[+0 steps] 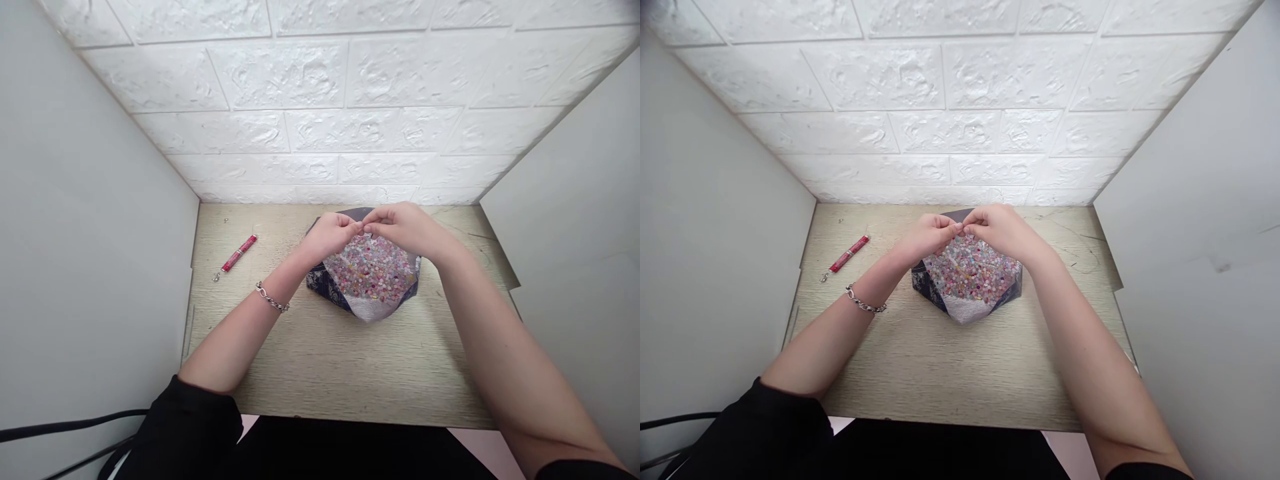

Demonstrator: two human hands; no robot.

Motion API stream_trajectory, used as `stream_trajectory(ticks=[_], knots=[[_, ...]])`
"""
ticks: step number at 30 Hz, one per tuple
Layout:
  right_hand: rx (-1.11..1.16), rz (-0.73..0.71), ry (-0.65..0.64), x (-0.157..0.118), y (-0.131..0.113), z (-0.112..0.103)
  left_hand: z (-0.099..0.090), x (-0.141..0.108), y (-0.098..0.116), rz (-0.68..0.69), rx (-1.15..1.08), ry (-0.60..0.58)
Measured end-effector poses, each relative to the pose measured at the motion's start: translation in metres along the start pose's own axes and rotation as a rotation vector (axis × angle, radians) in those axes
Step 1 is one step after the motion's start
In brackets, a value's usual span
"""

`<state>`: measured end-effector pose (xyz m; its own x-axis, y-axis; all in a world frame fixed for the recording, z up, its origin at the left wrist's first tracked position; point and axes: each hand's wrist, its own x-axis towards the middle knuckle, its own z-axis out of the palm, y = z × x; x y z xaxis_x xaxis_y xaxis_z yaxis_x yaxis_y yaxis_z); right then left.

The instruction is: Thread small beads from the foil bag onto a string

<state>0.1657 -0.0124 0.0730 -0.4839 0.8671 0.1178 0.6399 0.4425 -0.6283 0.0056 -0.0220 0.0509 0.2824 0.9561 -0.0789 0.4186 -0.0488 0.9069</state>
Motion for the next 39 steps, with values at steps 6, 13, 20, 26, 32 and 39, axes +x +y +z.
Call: stream_trajectory(ticks=[6,13,20,26,32,39], knots=[[0.015,-0.021,0.019,0.000,0.000,0.000,0.001,-0.001,0.002,-0.012,-0.044,0.018],[-0.043,-0.005,0.099,-0.003,-0.003,-0.004,0.002,-0.001,0.004,-0.024,-0.124,0.041],[-0.016,-0.070,0.079,-0.001,-0.004,0.003,0.002,0.001,0.000,0.014,-0.071,0.045],[-0.067,-0.080,0.100,0.002,-0.003,0.013,0.002,0.001,0.001,0.020,-0.049,0.044],[-0.089,-0.060,0.085,0.003,-0.003,0.016,0.002,-0.001,0.004,0.005,-0.024,0.042],[-0.096,-0.053,0.097,0.001,-0.003,0.010,0.001,-0.003,0.006,0.017,-0.032,0.023]])
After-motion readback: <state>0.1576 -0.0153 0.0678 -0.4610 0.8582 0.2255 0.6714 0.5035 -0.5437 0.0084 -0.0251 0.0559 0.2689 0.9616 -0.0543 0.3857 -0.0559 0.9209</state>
